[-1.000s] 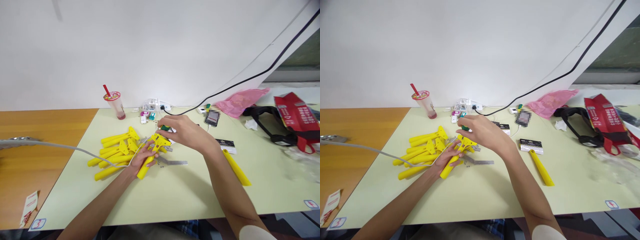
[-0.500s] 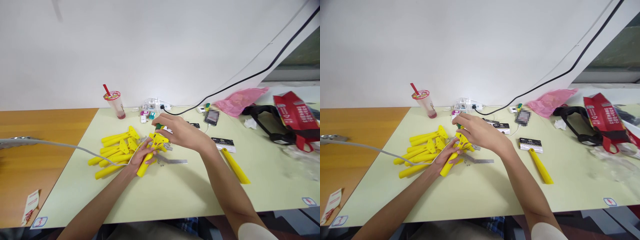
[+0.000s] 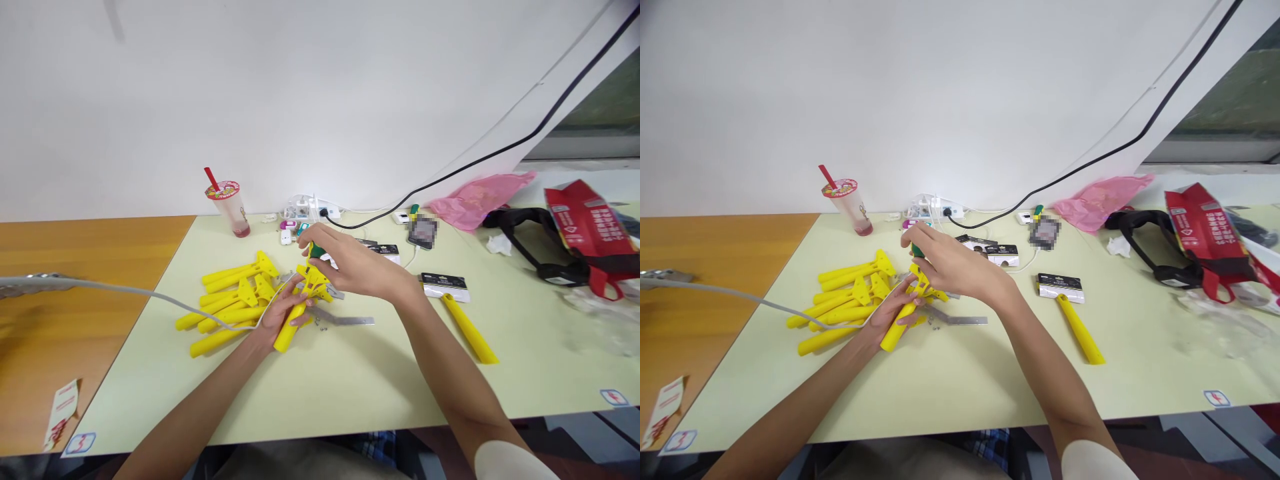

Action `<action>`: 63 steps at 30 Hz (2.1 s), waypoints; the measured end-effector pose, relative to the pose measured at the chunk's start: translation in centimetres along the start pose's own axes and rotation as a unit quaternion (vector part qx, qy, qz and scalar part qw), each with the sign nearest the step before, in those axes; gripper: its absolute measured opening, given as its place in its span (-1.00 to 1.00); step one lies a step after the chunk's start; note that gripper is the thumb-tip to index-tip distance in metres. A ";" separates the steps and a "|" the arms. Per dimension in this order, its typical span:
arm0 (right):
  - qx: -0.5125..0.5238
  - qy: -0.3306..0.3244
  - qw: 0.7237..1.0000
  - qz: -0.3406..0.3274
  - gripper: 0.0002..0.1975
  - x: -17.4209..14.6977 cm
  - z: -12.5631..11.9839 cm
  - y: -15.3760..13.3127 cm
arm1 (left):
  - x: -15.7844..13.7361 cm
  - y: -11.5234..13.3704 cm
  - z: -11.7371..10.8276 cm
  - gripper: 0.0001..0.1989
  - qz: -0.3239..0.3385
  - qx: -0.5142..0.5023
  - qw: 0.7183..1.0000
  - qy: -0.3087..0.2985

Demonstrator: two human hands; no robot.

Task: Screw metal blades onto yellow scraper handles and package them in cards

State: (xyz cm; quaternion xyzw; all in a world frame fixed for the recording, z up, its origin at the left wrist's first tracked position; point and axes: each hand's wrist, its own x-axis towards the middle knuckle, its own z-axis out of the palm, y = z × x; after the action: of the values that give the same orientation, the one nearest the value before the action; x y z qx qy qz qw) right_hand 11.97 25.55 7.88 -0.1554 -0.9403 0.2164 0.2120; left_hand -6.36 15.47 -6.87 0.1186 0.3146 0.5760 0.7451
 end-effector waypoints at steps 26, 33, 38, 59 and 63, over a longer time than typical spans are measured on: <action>0.024 0.016 0.999 -0.013 -0.75 0.2 0.4 -0.2 | -0.4 0.2 0.5 -0.44 0.005 0.013 1.000 -0.008; -0.027 0.018 0.999 0.013 -0.82 0.3 0.5 -0.3 | -0.4 0.1 0.7 -0.39 -0.006 0.017 1.000 -0.009; -0.020 -0.003 1.000 0.005 -0.74 0.1 0.3 -0.1 | -0.2 0.1 0.5 -0.40 -0.005 0.008 1.000 -0.006; -0.008 0.017 1.000 0.025 -0.38 0.0 0.6 0.5 | -0.2 0.3 0.6 -0.41 -0.003 0.011 1.000 -0.005; 0.023 0.010 1.000 -0.013 -0.46 0.2 0.8 0.4 | -0.4 0.5 1.0 -0.38 -0.007 0.016 1.000 -0.001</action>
State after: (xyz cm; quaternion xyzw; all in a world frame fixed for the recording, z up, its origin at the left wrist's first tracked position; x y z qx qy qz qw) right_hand 11.51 25.67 7.11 -0.1407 -0.9348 0.2339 0.2273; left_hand -6.22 15.42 -5.74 0.1295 0.3238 0.5656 0.7473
